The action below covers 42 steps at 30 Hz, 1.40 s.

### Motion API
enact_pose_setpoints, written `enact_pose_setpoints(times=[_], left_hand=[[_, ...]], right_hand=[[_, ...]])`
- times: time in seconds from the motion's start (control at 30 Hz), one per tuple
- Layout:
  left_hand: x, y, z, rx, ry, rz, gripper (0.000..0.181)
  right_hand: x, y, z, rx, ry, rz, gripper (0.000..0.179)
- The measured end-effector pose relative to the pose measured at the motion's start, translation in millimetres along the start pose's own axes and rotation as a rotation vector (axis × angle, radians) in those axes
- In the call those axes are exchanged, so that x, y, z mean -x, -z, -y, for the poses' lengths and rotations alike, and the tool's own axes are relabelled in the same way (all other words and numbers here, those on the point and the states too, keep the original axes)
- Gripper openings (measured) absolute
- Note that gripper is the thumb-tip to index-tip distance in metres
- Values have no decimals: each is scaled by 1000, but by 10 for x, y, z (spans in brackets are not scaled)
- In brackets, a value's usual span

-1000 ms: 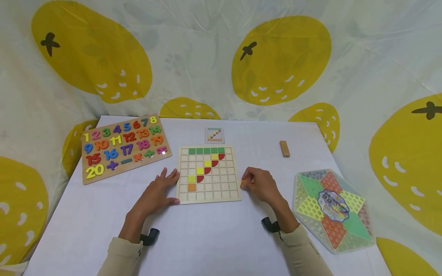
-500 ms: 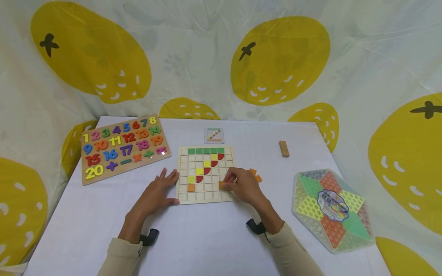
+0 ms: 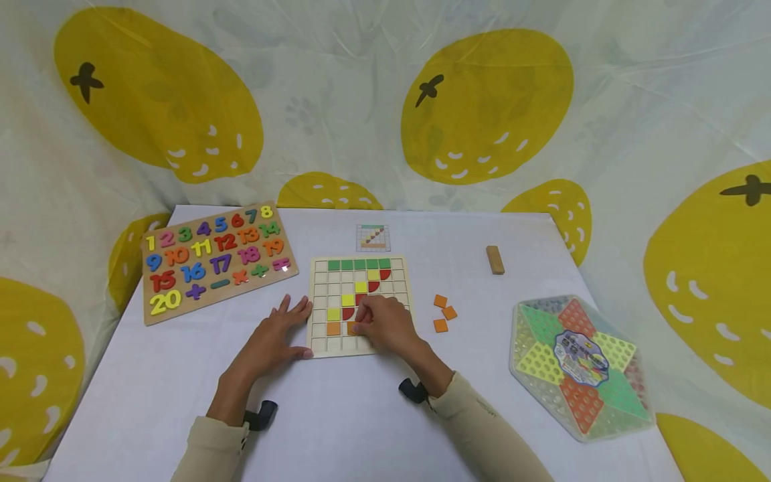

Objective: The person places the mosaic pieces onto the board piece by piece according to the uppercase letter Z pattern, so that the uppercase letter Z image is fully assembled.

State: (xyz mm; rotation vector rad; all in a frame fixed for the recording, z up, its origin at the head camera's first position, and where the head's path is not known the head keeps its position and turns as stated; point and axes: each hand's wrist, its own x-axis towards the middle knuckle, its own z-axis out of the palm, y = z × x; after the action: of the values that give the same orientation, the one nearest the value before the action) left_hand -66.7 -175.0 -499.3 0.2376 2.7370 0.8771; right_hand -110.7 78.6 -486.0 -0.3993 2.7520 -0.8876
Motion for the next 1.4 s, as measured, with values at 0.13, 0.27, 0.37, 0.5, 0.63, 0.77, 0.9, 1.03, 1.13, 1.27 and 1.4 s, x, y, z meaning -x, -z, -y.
enact_pose_setpoints(times=[0.13,0.27,0.37,0.5,0.63,0.77,0.9,1.03,1.13,1.27,1.4], left_hand=[[-4,3,0,-2,0,3,101],[-4,0,2,1,3,4,101],[-3,-2,-1,2,8,5,100],[0,-2,-7,0,9,2,100],[6,4,-12,0,8,-1,101],[7,6,-14,3,16,4,101],[4,5,-11,6,16,8,101],[2,6,-1,6,14,6,101],[-2,5,7,11,19,6,102],[-5,-3,18,14,18,6,103],[-2,-6,20,11,13,2,103]], right_hand=[[-44,-61,40,42,5,11,24],[-70,-90,70,51,10,24,22],[-72,-71,63,55,21,41,20],[-56,13,10,36,45,55,18],[-46,153,-73,-11,24,16,19],[-36,345,-214,-62,-4,-46,19],[-28,520,-411,-74,-35,-84,21],[-15,670,-598,-60,-96,-119,23],[-3,765,-752,-44,-128,-137,25],[12,856,-949,6,-176,-136,27],[21,902,-1084,75,-233,-123,28]])
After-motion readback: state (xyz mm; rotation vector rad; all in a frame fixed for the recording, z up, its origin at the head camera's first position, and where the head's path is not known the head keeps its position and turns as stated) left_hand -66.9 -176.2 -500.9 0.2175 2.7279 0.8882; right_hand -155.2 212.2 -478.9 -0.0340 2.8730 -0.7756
